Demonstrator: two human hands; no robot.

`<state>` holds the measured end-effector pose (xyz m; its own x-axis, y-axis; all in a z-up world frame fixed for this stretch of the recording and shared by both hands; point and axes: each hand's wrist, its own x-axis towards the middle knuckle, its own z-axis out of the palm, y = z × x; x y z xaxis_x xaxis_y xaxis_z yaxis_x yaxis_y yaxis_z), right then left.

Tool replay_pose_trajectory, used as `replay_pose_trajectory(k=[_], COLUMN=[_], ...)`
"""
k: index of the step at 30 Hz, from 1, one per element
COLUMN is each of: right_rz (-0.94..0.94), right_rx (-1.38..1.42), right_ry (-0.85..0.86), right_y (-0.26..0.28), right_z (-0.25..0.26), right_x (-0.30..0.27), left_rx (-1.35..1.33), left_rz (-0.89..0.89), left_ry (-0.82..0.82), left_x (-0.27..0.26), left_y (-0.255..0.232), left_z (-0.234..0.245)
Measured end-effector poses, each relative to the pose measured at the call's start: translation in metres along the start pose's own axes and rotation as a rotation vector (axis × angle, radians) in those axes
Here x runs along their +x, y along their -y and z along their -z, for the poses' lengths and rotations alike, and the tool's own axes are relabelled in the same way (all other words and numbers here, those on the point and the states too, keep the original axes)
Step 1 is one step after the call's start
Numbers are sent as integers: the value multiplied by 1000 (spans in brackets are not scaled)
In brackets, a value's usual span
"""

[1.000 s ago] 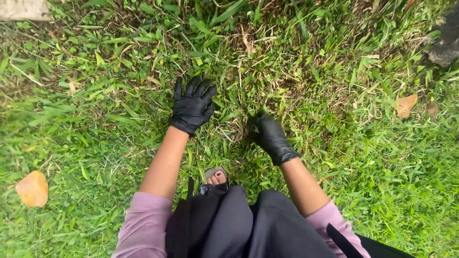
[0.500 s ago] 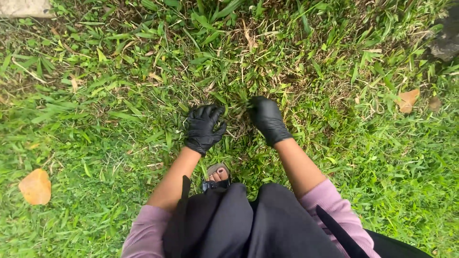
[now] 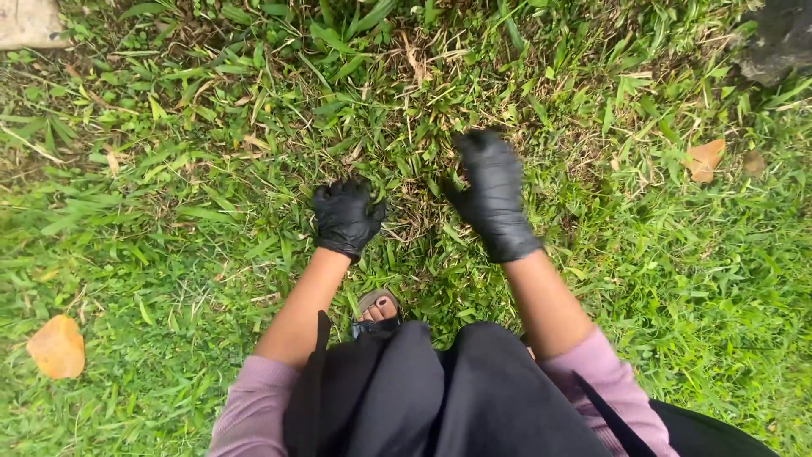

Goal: Pull weeds by hand from a grassy area in a garden.

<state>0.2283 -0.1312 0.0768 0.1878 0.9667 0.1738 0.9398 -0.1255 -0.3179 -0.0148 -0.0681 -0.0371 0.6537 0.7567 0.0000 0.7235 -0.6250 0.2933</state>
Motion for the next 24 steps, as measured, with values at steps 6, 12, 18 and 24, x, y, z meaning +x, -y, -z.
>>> replay_pose_trajectory(k=[6,12,18,24], right_rz=[-204,-300,-813,-588], right_rx=[-87,259,848,1625], right_ry=[802,751,429,-258], right_y=[73,36,20,-35], right_z=[-104,-135,-136,-102], right_x=[26,-5,-83,-68], left_rx=[-321,-414,-354,-93], left_rz=[99,147,106,-11], left_ry=[170,93,207,159], left_x=[-6,-7,-4,-1], left_y=[21,23,13,6], left_z=[13,32,21,9])
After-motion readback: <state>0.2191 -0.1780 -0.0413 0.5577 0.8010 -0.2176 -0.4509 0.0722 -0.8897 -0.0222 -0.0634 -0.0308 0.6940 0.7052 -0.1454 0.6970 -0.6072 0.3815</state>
